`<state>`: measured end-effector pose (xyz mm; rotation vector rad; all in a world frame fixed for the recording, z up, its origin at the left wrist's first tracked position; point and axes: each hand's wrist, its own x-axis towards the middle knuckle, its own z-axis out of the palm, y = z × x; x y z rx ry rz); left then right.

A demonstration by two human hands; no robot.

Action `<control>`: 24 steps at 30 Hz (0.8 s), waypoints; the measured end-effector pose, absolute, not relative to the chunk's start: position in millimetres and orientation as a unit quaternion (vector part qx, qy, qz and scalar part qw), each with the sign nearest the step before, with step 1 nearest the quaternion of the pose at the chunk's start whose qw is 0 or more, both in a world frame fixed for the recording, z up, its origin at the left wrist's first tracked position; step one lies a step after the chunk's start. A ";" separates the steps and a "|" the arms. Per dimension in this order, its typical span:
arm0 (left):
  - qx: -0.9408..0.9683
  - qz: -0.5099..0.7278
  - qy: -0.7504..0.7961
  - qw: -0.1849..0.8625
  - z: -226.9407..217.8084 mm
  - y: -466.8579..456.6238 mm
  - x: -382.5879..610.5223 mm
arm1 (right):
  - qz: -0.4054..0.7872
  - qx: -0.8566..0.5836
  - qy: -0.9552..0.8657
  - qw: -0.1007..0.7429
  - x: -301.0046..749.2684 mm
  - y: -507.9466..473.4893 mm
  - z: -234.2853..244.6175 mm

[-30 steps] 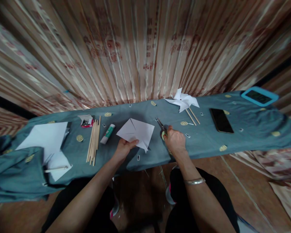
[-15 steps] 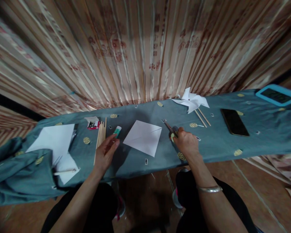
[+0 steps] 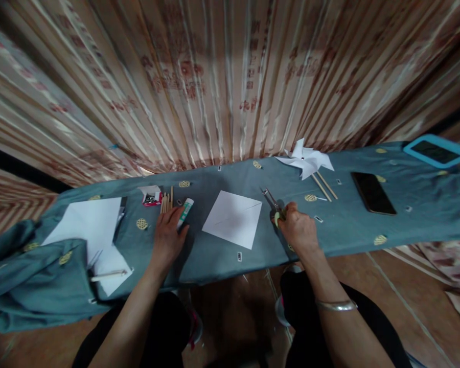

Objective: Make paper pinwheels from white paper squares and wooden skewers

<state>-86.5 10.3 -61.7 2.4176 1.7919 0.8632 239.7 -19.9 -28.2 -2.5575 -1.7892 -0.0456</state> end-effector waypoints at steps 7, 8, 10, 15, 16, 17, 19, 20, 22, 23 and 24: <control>0.762 0.274 0.586 0.017 -64.4 16.0 -87.0 | -0.039 -0.810 -0.586 -0.008 235.5 -33.6 -23.5; 0.759 0.276 0.589 0.023 -64.4 16.6 -85.9 | -0.044 -0.807 -0.588 -0.007 234.2 -34.5 -21.9; 0.750 0.277 0.599 0.043 -63.1 17.1 -83.2 | -0.051 -0.802 -0.596 -0.009 232.6 -35.2 -19.9; 0.704 0.331 0.610 0.150 -57.0 16.2 -73.7 | -0.034 -0.820 -0.572 -0.017 243.6 -35.4 -29.7; 0.683 0.365 0.602 0.193 -56.1 16.1 -70.9 | -0.028 -0.824 -0.566 -0.015 249.0 -35.7 -33.8; 0.655 0.401 0.593 0.244 -55.5 16.2 -67.7 | -0.028 -0.827 -0.561 -0.003 255.0 -36.2 -37.9; 0.573 0.466 0.570 0.360 -54.1 16.0 -59.5 | -0.010 -0.826 -0.563 0.029 267.1 -38.0 -44.3; 0.520 0.496 0.559 0.414 -53.1 15.5 -54.6 | 0.005 -0.823 -0.566 0.044 272.0 -39.4 -45.7; 0.429 0.533 0.516 0.516 -49.9 12.3 -43.0 | 0.023 -0.824 -0.562 0.070 277.3 -43.1 -44.4; 0.396 0.548 0.487 0.552 -47.8 9.5 -36.4 | 0.026 -0.826 -0.555 0.091 276.7 -45.3 -41.9; 0.366 0.560 0.460 0.584 -45.5 5.8 -29.4 | 0.031 -0.828 -0.547 0.123 273.6 -47.5 -38.6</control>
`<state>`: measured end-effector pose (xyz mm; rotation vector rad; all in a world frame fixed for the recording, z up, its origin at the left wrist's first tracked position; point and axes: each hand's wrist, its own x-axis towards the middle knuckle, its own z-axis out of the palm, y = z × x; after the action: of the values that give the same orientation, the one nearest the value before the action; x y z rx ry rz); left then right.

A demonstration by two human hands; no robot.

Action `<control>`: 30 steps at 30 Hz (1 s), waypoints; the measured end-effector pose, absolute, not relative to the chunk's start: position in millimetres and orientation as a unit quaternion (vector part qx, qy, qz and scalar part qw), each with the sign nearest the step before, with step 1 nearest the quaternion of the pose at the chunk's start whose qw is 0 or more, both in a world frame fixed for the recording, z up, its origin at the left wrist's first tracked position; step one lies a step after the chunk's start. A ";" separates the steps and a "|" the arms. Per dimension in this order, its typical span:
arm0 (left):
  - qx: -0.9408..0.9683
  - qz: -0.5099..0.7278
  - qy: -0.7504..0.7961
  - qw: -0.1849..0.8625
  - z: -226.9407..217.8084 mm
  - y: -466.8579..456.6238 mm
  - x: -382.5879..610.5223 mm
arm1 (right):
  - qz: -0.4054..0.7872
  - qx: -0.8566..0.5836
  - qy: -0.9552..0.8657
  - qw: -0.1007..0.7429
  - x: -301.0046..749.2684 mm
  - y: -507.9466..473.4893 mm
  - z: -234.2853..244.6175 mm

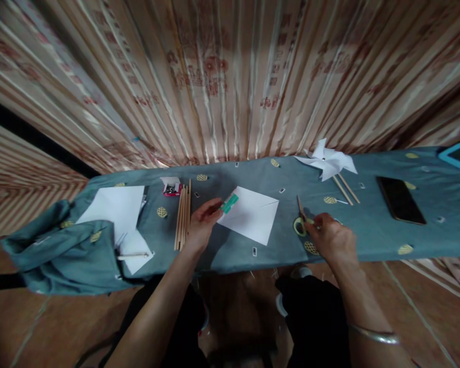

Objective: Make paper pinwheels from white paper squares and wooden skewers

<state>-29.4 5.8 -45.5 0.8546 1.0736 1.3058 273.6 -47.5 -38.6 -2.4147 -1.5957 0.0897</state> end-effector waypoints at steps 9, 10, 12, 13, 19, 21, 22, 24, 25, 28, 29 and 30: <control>0.260 0.424 0.365 0.787 -28.7 -25.7 14.7 | 0.569 -0.515 -0.339 0.543 176.5 -55.8 -25.0; 0.264 0.422 0.363 0.788 -27.9 -25.6 15.4 | 0.588 -0.493 -0.311 0.561 168.9 -54.4 -26.0; 0.268 0.432 0.359 0.783 -26.9 -24.0 15.2 | 0.605 -0.467 -0.263 0.588 159.4 -50.7 -27.8; 0.271 0.437 0.360 0.778 -26.6 -22.9 14.7 | 0.606 -0.460 -0.246 0.601 156.8 -48.4 -28.6; 0.314 0.444 0.391 0.742 -25.5 -19.1 8.3 | 0.596 -0.441 -0.177 0.648 153.3 -30.2 -33.2; 0.333 0.459 0.398 0.721 -26.5 -17.7 4.7 | 0.606 -0.425 -0.138 0.658 153.9 -22.5 -35.3; 0.344 0.468 0.402 0.708 -27.7 -16.6 2.7 | 0.616 -0.415 -0.117 0.659 154.6 -18.7 -36.4; 0.372 0.485 0.413 0.675 -31.0 -13.6 -1.6 | 0.645 -0.391 -0.090 0.651 156.4 -12.0 -37.9; 0.389 0.491 0.422 0.655 -32.9 -11.8 -3.6 | 0.661 -0.377 -0.089 0.643 157.4 -9.4 -38.2; 0.451 0.485 0.457 0.594 -36.9 -6.4 -7.5 | 0.701 -0.337 -0.113 0.618 159.1 -4.4 -37.1; 0.472 0.476 0.468 0.576 -37.5 -5.0 -7.7 | 0.710 -0.329 -0.122 0.611 159.3 -3.4 -36.3; 0.492 0.466 0.479 0.559 -37.9 -3.9 -7.2 | 0.716 -0.328 -0.130 0.603 159.5 -2.5 -35.3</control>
<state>-7.2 -3.9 -37.9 1.1599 1.1287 1.0992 159.5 -2.5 -35.3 -0.7587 -0.3022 1.6578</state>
